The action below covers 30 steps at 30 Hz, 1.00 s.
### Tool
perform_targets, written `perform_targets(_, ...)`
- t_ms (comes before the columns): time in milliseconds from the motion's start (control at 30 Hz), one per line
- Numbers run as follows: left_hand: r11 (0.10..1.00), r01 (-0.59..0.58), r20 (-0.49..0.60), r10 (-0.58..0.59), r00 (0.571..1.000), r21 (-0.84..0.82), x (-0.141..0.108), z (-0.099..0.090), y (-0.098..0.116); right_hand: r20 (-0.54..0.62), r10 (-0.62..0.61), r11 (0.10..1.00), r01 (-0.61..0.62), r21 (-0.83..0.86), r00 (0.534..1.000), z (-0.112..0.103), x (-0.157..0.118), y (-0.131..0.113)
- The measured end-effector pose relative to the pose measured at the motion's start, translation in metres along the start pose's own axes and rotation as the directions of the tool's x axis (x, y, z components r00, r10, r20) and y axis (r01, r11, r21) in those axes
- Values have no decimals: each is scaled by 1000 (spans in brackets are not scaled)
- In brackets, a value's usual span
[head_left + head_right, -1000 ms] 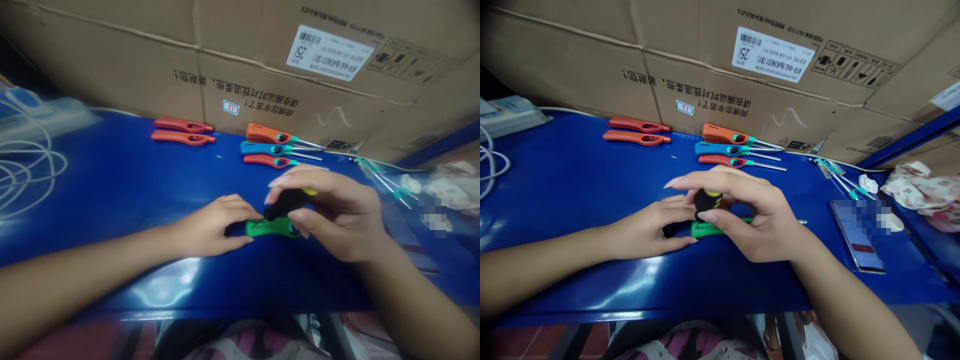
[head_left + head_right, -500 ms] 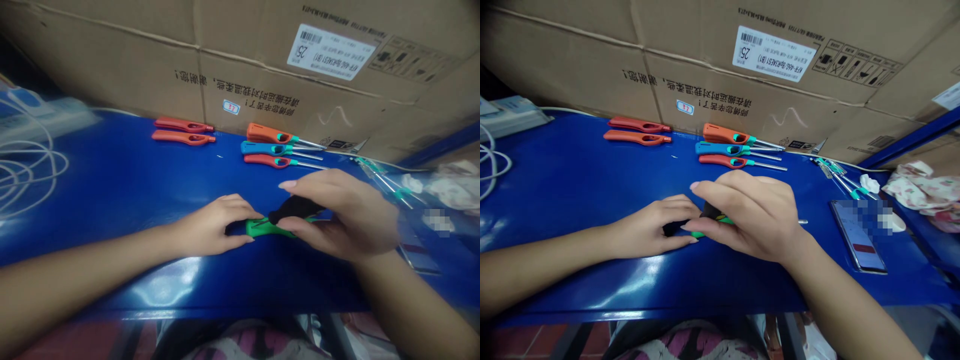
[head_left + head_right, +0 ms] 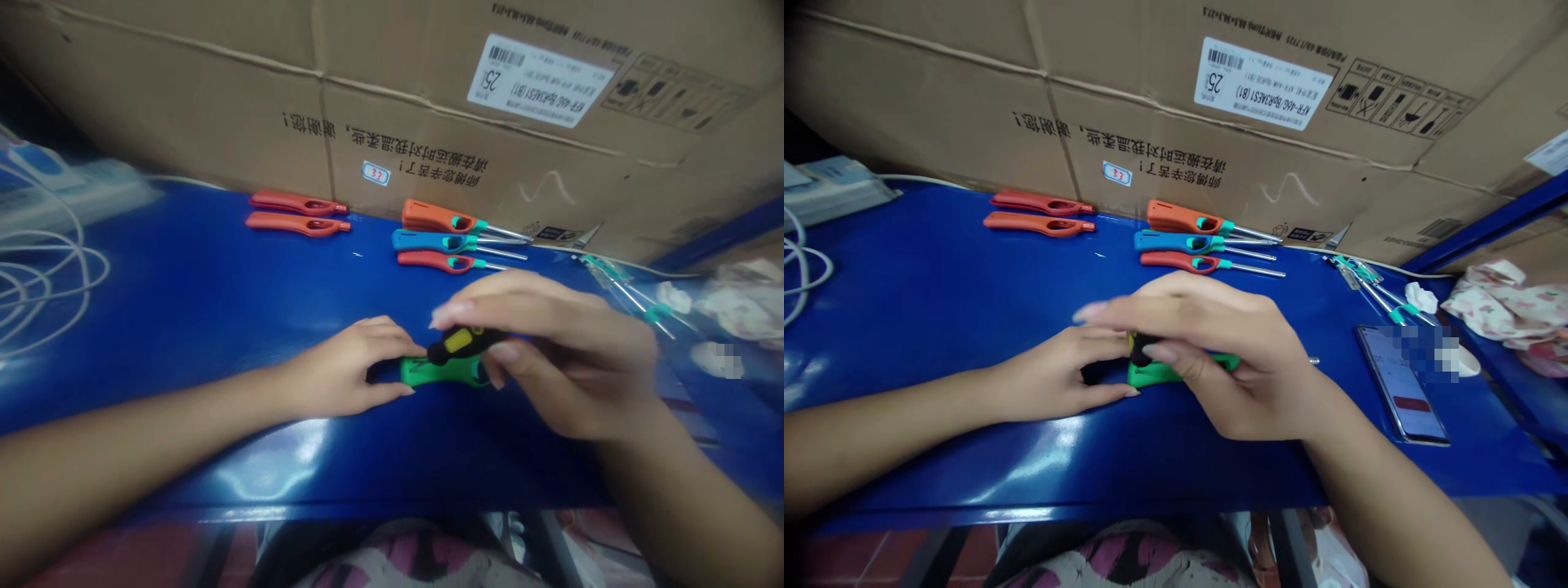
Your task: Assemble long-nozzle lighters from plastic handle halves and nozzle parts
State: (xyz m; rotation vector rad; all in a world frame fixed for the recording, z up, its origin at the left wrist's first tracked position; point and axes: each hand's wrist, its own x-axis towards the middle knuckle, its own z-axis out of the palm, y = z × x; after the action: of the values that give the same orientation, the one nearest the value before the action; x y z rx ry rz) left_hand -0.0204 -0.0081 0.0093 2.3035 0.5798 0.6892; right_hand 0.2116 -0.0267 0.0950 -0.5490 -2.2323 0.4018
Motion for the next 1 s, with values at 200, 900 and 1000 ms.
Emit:
perform_targets(200, 1000, 1, -2, -1, 1000, -16, 0, 1, -1, -25, -114, 928, 97, -360, 993, 0, 2, -9)
perform_targets(900, 995, 88, -22, -89, 996, -38, 3, 6, 6, 105, -12, 991, 26, -132, 994, 12, -2, -18)
perform_targets(1000, 1000, 0, -57, 0, 998, -2, 2, 7, 4, 104, 19, 998, -13, -59, 994, 18, -3, -18)
